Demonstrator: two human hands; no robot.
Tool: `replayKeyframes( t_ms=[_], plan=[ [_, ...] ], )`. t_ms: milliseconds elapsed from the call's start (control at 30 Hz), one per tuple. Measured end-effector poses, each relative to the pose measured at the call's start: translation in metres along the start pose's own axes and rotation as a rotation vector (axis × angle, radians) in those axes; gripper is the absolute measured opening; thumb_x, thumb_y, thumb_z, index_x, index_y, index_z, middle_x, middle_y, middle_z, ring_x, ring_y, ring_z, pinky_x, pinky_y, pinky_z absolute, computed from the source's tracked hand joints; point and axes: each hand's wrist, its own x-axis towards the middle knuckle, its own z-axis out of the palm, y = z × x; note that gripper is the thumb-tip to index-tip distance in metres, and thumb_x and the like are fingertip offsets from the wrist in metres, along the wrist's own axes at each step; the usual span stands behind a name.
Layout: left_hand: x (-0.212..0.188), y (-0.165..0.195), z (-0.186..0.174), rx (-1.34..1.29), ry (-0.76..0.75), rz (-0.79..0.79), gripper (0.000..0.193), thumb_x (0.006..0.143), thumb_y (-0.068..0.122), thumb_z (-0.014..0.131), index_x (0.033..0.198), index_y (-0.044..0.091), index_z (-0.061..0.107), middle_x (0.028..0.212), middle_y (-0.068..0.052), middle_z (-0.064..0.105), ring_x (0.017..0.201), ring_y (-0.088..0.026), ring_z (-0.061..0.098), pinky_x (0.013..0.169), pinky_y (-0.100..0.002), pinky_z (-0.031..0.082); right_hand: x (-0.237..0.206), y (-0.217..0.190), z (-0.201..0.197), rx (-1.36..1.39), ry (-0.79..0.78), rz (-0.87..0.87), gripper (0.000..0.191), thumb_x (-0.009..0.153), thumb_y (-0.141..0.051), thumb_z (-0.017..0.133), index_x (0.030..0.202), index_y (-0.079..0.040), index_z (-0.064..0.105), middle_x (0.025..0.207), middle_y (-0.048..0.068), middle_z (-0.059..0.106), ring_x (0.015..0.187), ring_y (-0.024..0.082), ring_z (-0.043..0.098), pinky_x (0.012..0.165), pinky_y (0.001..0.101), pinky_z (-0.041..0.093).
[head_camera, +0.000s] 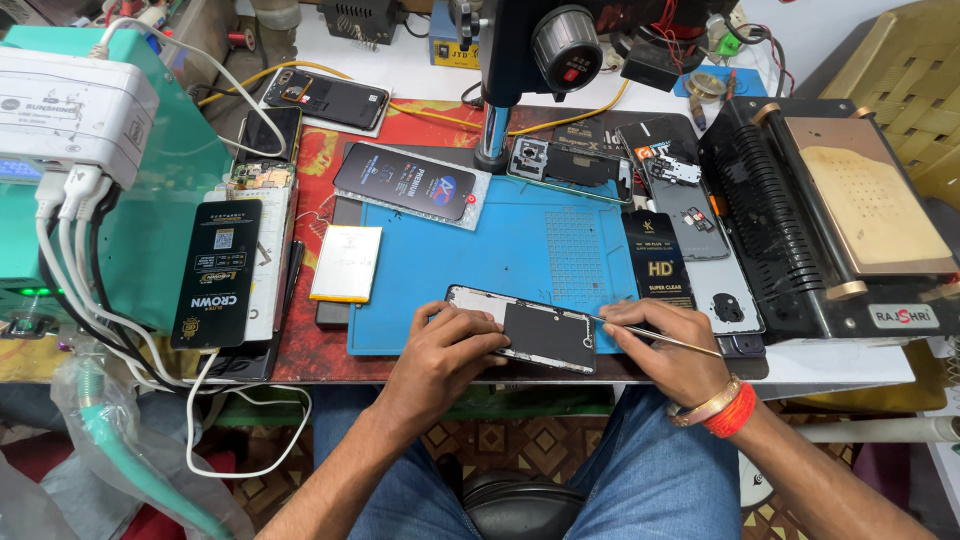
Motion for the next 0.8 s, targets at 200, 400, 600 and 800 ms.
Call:
replayKeyframes(
  t_ms=[200, 400, 600, 800],
  plan=[
    [0.002, 0.0, -0.001, -0.004, 0.005, 0.012, 0.023, 0.084, 0.016, 0.078, 0.106, 0.011, 0.073, 0.108, 0.0, 0.071, 0.112, -0.018, 0.066, 0.102, -0.043, 0.041, 0.012, 0.008, -0.003, -0.007, -0.104, -0.176, 0.014, 0.087, -0.007, 0.073, 0.1, -0.003, 0.077, 0.107, 0.01, 0.08, 0.109, 0.025, 0.076, 0.111, 0.0436, 0.05],
    [0.002, 0.003, -0.003, 0.001, -0.003, -0.008, 0.026, 0.082, 0.013, 0.077, 0.108, 0.01, 0.073, 0.109, -0.002, 0.071, 0.108, -0.02, 0.065, 0.102, -0.044, 0.04, 0.021, 0.013, -0.005, 0.024, -0.179, -0.139, 0.017, 0.087, -0.011, 0.076, 0.103, -0.004, 0.077, 0.109, 0.008, 0.08, 0.109, 0.024, 0.077, 0.105, 0.04, 0.057],
    [0.003, 0.003, -0.002, -0.003, 0.001, 0.008, 0.024, 0.084, 0.014, 0.078, 0.107, 0.011, 0.072, 0.107, 0.0, 0.071, 0.11, -0.018, 0.066, 0.101, -0.043, 0.041, 0.023, 0.016, -0.008, 0.055, -0.188, -0.148, 0.017, 0.086, -0.007, 0.073, 0.102, -0.003, 0.076, 0.108, 0.008, 0.081, 0.108, 0.025, 0.078, 0.11, 0.0417, 0.053],
    [0.002, 0.0, -0.002, 0.01, -0.004, 0.008, 0.027, 0.082, 0.012, 0.077, 0.108, 0.01, 0.072, 0.108, -0.001, 0.071, 0.105, -0.018, 0.066, 0.102, -0.044, 0.041, 0.025, 0.023, -0.008, 0.052, -0.247, -0.206, 0.017, 0.087, -0.006, 0.073, 0.104, -0.003, 0.076, 0.11, 0.009, 0.08, 0.108, 0.026, 0.078, 0.11, 0.0412, 0.055]
  ],
)
